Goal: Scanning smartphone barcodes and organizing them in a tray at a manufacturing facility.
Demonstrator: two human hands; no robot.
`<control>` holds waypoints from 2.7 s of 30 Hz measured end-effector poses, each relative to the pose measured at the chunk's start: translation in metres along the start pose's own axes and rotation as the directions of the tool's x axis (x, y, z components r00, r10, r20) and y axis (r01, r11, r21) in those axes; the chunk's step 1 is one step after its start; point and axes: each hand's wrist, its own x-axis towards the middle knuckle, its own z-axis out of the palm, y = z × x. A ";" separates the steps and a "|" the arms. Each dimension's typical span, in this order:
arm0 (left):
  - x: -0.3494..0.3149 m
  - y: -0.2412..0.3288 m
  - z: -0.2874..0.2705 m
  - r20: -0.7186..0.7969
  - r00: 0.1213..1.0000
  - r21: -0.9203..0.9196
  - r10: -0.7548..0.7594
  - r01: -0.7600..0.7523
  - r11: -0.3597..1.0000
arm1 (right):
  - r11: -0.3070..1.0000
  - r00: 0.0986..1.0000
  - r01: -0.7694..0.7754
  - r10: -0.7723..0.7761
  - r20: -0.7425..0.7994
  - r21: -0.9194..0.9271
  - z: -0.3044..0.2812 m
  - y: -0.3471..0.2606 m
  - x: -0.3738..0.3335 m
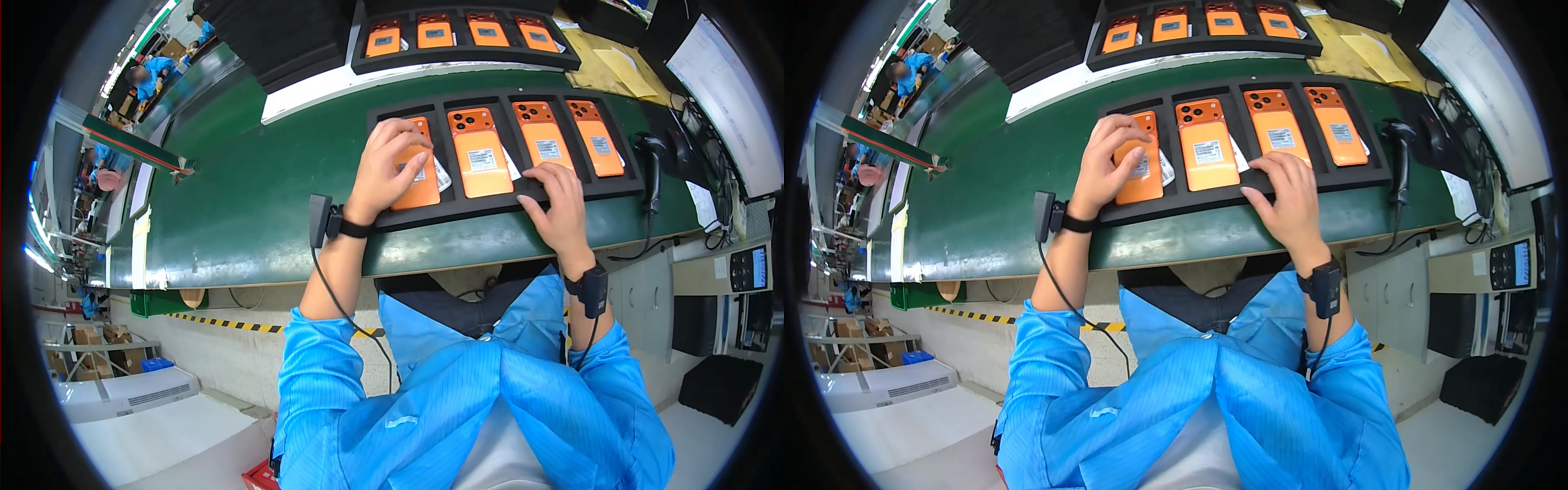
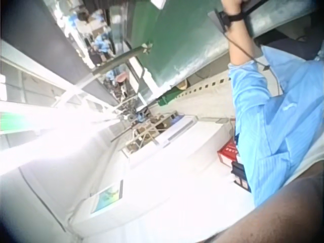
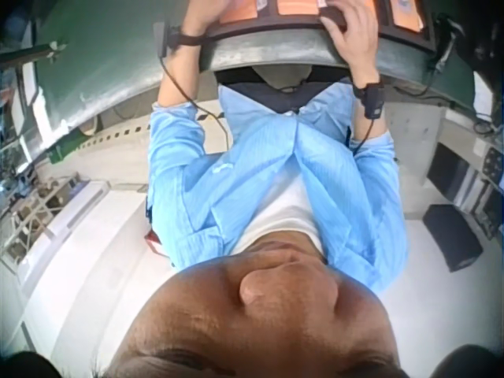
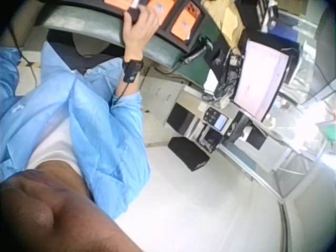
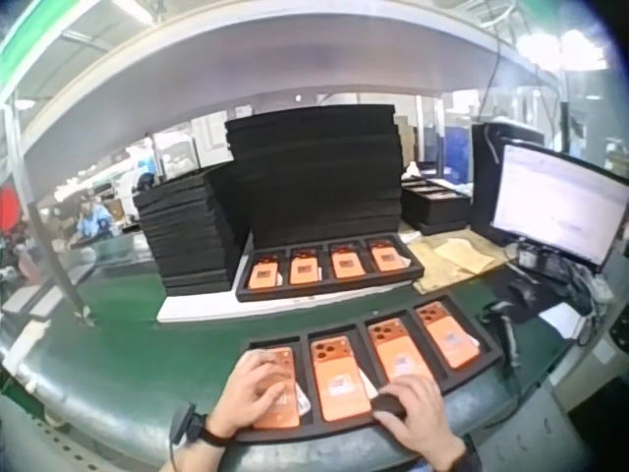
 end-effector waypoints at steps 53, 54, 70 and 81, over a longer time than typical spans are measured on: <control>0.211 -0.117 0.130 0.419 0.529 -0.873 -0.738 0.012 -0.487 | 0.974 0.986 0.019 -0.056 -0.158 -0.228 -0.024 0.037 -0.066; 0.207 -0.120 0.127 0.426 0.515 -0.870 -0.744 0.008 -0.492 | 0.975 0.987 0.028 -0.062 -0.149 -0.221 -0.023 0.037 -0.066; 0.200 -0.098 0.120 0.546 0.643 -0.647 -0.537 0.731 0.218 | 0.945 0.976 0.031 -0.099 -0.194 -0.326 -0.029 0.042 -0.071; 0.091 0.230 0.180 0.767 0.567 -0.630 0.300 0.576 0.521 | 0.941 0.962 -0.219 0.252 -0.103 0.257 -0.035 0.059 -0.115</control>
